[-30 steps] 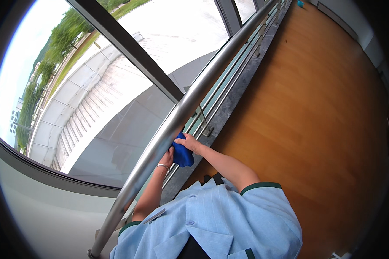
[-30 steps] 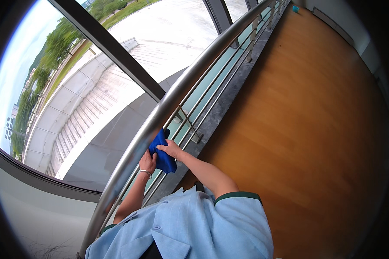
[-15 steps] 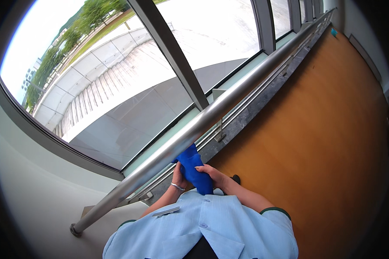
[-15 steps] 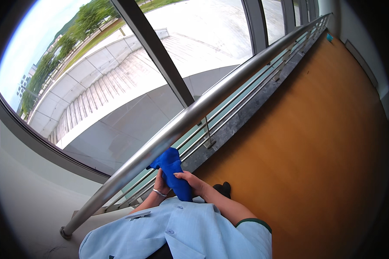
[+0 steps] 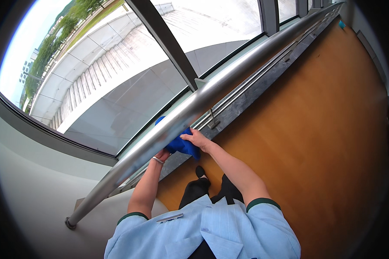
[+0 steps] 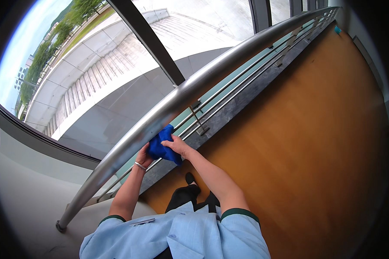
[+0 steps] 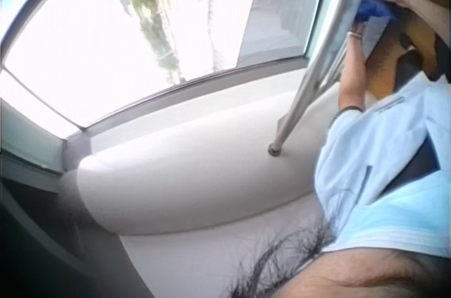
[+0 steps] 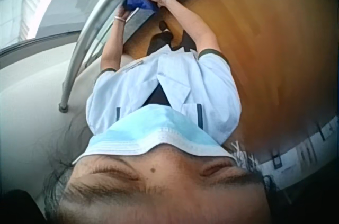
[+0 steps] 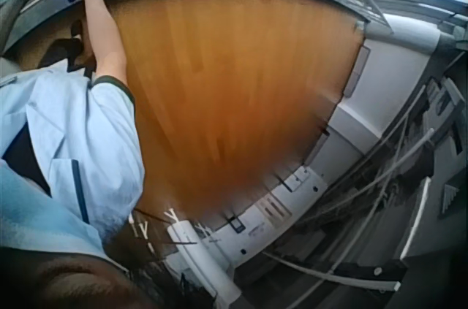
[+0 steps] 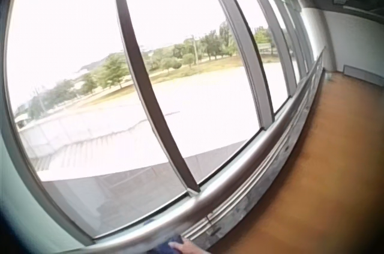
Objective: The person wrings a blue cloth in a bucket of water, then wipes a metal handrail and a curved white wall section with the cloth. The person moves along the railing, wiping it continuously.
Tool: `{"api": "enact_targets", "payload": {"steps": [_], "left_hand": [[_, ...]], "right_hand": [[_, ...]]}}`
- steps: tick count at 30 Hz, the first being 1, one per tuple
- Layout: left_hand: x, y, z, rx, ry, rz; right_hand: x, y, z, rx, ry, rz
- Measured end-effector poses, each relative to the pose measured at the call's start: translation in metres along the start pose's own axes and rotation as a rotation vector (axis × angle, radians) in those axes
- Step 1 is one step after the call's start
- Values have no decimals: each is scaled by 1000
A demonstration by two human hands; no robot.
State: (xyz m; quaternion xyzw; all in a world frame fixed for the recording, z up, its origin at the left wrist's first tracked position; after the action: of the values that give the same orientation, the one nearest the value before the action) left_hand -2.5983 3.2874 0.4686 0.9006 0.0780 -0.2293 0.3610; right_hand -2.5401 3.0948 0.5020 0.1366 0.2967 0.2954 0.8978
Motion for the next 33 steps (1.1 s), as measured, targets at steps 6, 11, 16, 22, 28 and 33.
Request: {"api": "enact_targets", "payload": {"steps": [6,11,16,22,28,33], "left_hand": [[5,-30,13,356,-76,-507],[8,-57,49,1566,558,-825],[36,17,47,1930,577,-438],[104,84,56,1958,224,-323],[123,113,55,1833,387,-154],[103,100,39,1884,284,-320]], "right_hand": [[70,-54,-76,-324,12,-245],[78,-76,-109,-570,83,-427],[63,-75,-74,-725,55,-475],[62,-122,-55,-603,-91,-723],[23,-101,-12,-913,-755,-670],[65,-93,-8,-1376,-735,-366]]}}
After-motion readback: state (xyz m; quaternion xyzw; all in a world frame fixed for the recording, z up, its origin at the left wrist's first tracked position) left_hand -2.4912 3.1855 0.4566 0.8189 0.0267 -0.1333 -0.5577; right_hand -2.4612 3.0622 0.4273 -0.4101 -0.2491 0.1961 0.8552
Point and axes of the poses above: each hand's wrist, its own x-axis towards the middle knuckle, its own y-axis out of the palm, z = x × y, the point moved 3 cm from there along x, towards the middle knuckle
